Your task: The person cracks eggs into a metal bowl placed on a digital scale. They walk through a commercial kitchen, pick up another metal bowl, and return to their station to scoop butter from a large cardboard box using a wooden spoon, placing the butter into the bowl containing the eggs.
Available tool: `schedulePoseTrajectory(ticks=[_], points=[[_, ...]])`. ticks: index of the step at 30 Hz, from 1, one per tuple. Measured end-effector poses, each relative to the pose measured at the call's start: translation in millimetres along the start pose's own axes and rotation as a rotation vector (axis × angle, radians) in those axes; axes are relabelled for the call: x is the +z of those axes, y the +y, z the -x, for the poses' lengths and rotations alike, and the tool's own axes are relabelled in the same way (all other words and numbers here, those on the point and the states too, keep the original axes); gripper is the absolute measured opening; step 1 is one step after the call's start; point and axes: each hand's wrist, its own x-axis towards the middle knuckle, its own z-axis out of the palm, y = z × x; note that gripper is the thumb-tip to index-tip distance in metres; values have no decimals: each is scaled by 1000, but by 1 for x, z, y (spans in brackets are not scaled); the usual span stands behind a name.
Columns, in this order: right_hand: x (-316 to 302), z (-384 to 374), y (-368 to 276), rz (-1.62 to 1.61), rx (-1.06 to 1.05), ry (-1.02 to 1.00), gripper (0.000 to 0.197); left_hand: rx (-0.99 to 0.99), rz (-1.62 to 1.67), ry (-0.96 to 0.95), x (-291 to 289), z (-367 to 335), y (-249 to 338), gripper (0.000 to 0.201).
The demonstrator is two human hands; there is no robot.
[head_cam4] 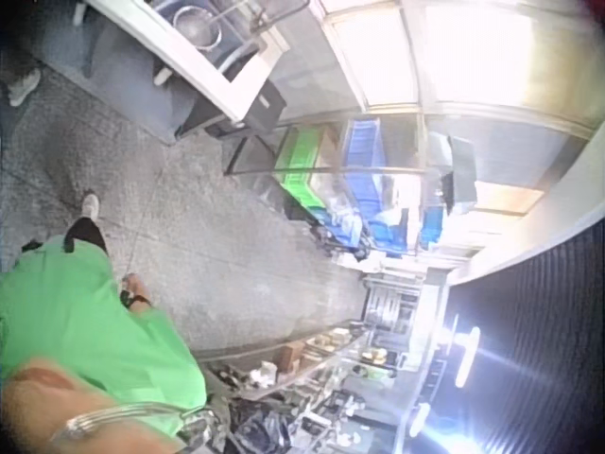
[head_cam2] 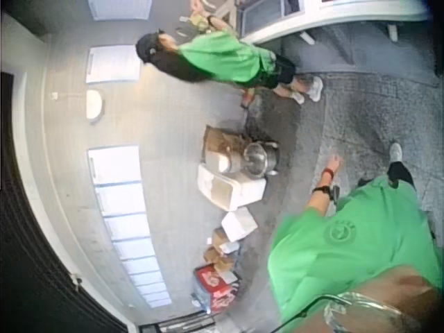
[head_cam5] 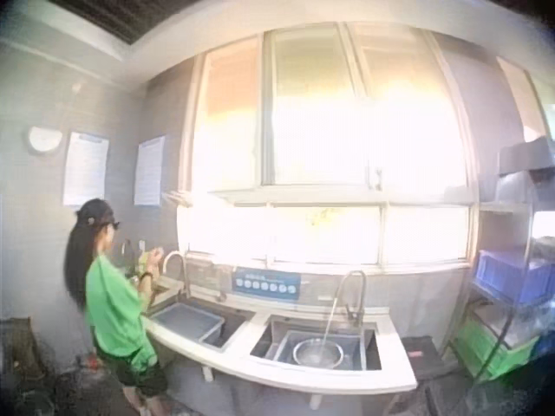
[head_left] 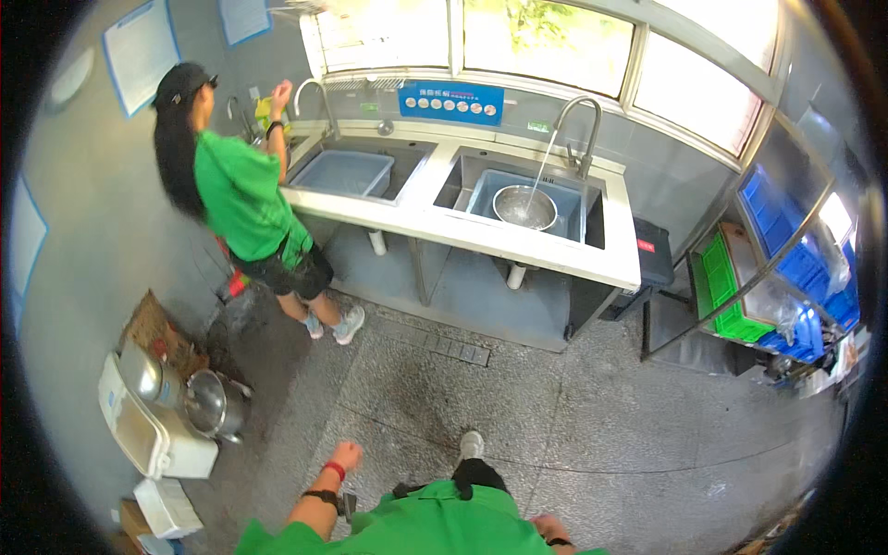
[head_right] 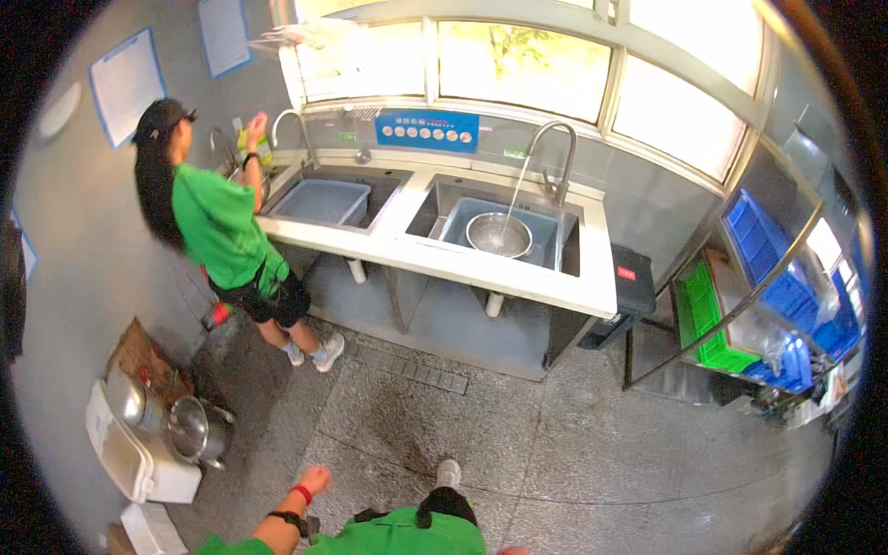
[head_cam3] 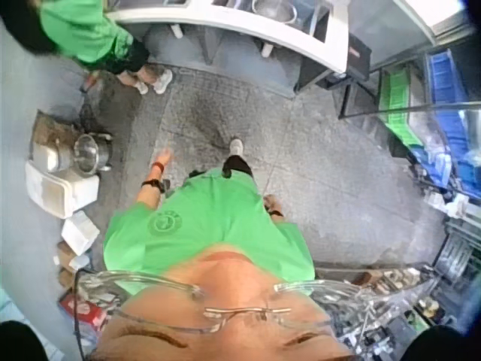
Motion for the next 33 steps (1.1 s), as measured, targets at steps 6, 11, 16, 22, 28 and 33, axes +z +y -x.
schedulePoseTrajectory(ticks=[6,11,16,22,28,33], points=[[-195,-76,-178,-675,18,121,25,19,-341,-509,-29,-18,-48,24],[-380,-121,-335,-681,-219,182,27,277,-580,-337,-40,-86,2,22],[-470,-141,-455,-932,-286,112,18,703,-559,-133,-48,-197,74,21],[-610,-165,-530,-872,-326,-10,18,34,244,-48,-71,-311,315,24],[-770,-266,-605,-1215,-435,146,12,289,681,-170,-130,-309,548,21],[-821,-382,-634,-1317,-397,169,9,434,663,-151,-96,-337,623,28]])
